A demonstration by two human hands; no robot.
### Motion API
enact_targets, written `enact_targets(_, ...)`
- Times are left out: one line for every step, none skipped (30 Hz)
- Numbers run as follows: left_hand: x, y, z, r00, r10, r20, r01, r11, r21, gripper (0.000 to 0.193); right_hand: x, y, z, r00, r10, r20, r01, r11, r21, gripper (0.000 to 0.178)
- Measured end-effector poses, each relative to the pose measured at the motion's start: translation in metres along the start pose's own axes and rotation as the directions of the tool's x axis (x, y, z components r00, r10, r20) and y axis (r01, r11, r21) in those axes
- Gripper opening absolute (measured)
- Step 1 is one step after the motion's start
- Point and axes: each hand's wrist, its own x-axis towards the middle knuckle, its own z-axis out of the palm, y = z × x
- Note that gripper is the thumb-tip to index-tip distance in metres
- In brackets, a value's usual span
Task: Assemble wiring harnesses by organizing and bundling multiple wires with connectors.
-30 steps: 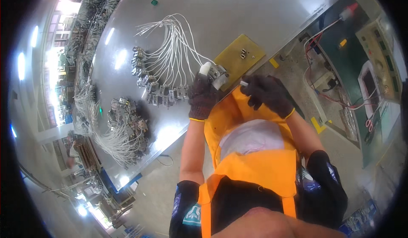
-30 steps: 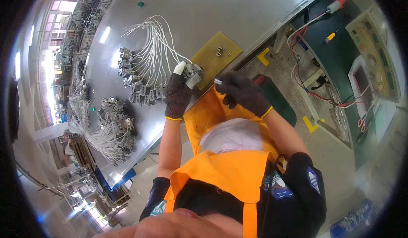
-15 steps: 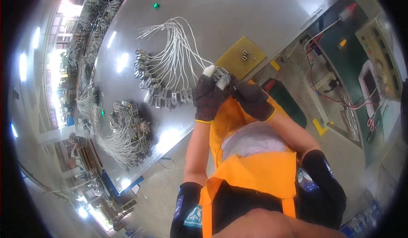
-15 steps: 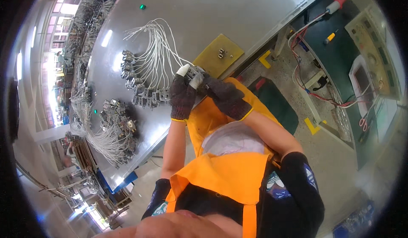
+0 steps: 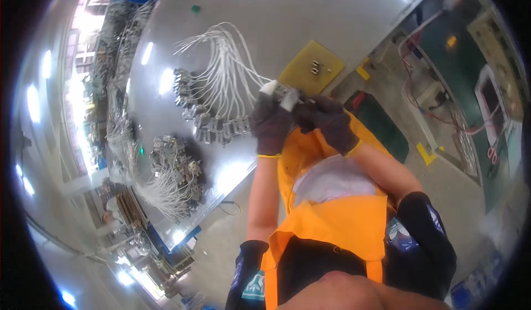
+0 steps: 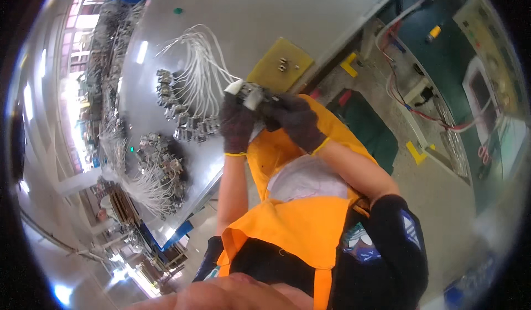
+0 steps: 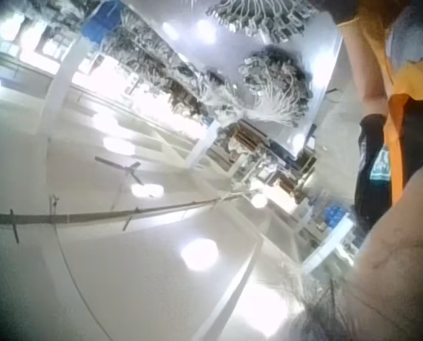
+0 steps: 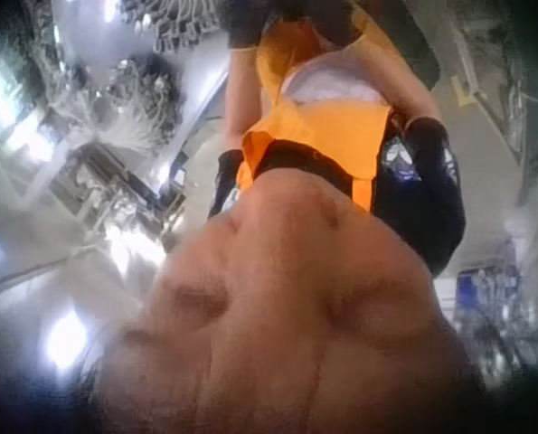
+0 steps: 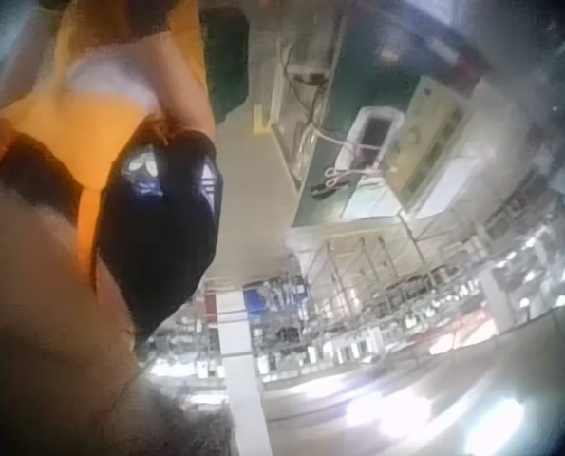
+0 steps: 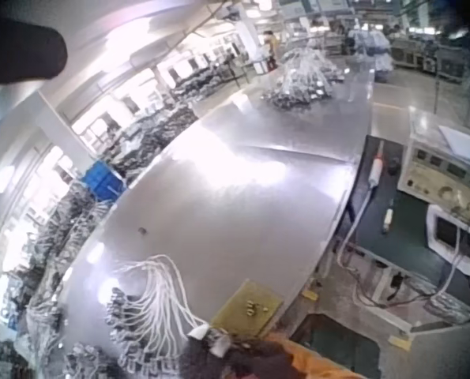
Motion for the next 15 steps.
enact_targets(0.001, 0.001, 0.001, 0.992, 0.118, -0.039, -0.1, 0.944, 0.316, 0.039, 0.001, -0.004, 0.0, 0.999, -0.009, -0.049, 0.014, 0.994, 0.109, 0.019)
enact_targets(0.003, 0.002, 0.004, 0.993, 0.091, -0.078, -0.068, 0.964, 0.257, 0.042, 0.005, -0.008, -0.001, 0.996, 0.019, -0.082, -0.001, 0.975, 0.223, 0.016)
enact_targets(0.004, 0.002, 0.004, 0.995, 0.02, -0.095, 0.0, 0.979, 0.203, 0.045, 0.008, -0.009, -0.001, 0.996, -0.024, -0.086, 0.041, 0.978, 0.207, 0.016)
enact_targets(0.005, 0.001, 0.005, 0.99, 0.076, -0.119, -0.053, 0.981, 0.187, 0.045, 0.014, -0.01, -0.002, 0.836, -0.548, -0.016, 0.526, 0.81, -0.26, 0.015)
enact_targets(0.006, -0.001, 0.004, 0.99, 0.076, -0.118, -0.051, 0.977, 0.207, 0.046, 0.015, -0.009, -0.002, 0.63, -0.76, 0.158, 0.717, 0.492, -0.493, 0.015)
enact_targets(0.005, -0.004, 0.004, 0.991, 0.07, -0.116, -0.042, 0.973, 0.227, 0.047, 0.017, -0.007, -0.003, 0.462, -0.84, 0.284, 0.788, 0.242, -0.566, 0.015)
enact_targets(0.004, -0.007, 0.003, 0.992, 0.063, -0.113, -0.034, 0.969, 0.246, 0.048, 0.016, -0.004, -0.003, 0.542, -0.807, 0.235, 0.754, 0.343, -0.56, 0.014)
enact_targets(0.004, -0.01, 0.003, 0.99, 0.071, -0.121, -0.04, 0.97, 0.242, 0.048, 0.016, -0.003, -0.005, 0.614, -0.768, 0.184, 0.711, 0.436, -0.552, 0.013)
enact_targets(0.002, -0.013, 0.003, 0.991, 0.051, -0.125, -0.019, 0.969, 0.248, 0.049, 0.013, -0.001, -0.005, 0.683, -0.718, 0.133, 0.657, 0.525, -0.54, 0.012)
enact_targets(0.003, -0.016, 0.003, 0.988, 0.083, -0.131, -0.049, 0.969, 0.241, 0.049, 0.01, -0.001, -0.007, 0.744, -0.662, 0.088, 0.598, 0.602, -0.529, 0.011)
enact_targets(0.003, -0.018, 0.003, 0.989, 0.042, -0.139, -0.009, 0.972, 0.235, 0.049, 0.008, -0.002, -0.008, 0.773, -0.631, 0.068, 0.565, 0.635, -0.527, 0.011)
enact_targets(0.003, -0.018, 0.004, 0.991, 0.059, -0.123, -0.028, 0.969, 0.244, 0.045, 0.006, -0.004, -0.01, 0.799, -0.599, 0.047, 0.531, 0.666, -0.524, 0.011)
enact_targets(0.004, -0.018, 0.005, 0.994, 0.051, -0.102, -0.022, 0.962, 0.271, 0.041, 0.005, -0.008, -0.011, 0.974, -0.226, -0.001, 0.226, 0.974, -0.032, 0.011)
enact_targets(0.003, -0.017, 0.006, 0.99, 0.086, -0.111, -0.061, 0.975, 0.213, 0.042, 0.005, -0.012, -0.012, 0.976, 0.146, 0.161, -0.204, 0.874, 0.44, 0.013)
enact_targets(0.003, -0.014, 0.005, 0.986, 0.114, -0.119, -0.083, 0.968, 0.237, 0.043, 0.006, -0.016, -0.011, 0.98, 0.115, 0.164, -0.175, 0.89, 0.421, 0.013)
